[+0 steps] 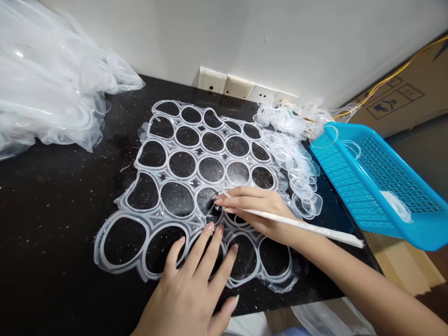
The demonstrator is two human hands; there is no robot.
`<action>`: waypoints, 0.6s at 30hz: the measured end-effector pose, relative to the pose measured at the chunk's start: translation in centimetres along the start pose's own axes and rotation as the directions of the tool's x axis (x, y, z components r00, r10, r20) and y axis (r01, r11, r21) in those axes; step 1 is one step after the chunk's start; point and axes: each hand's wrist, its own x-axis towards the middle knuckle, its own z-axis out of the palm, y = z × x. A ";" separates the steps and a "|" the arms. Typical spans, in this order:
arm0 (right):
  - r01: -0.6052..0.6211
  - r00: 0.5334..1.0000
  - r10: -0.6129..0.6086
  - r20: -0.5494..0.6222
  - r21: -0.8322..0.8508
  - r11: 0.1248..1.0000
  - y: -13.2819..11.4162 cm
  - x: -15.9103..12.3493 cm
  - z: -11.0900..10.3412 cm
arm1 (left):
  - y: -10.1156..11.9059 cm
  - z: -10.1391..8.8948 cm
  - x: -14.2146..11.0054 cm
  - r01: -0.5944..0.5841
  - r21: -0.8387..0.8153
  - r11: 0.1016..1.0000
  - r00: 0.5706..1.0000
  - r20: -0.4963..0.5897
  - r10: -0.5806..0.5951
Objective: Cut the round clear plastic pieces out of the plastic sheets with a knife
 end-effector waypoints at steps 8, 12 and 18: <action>0.003 0.994 -0.018 -0.104 -0.134 0.991 0.2 0.5 0.4 | 0.2 0.0 0.0 -0.004 -0.003 1.000 1.000 0.017 0.004; 0.005 0.998 -0.010 -0.069 -0.077 0.997 -0.1 0.7 0.2 | 0.2 0.1 -0.1 -0.013 0.009 1.000 1.000 0.007 0.012; -0.042 0.974 0.056 -0.221 0.066 0.997 -0.3 0.5 -2.0 | 0.2 -0.2 -0.2 -0.022 0.035 0.999 1.000 0.018 0.021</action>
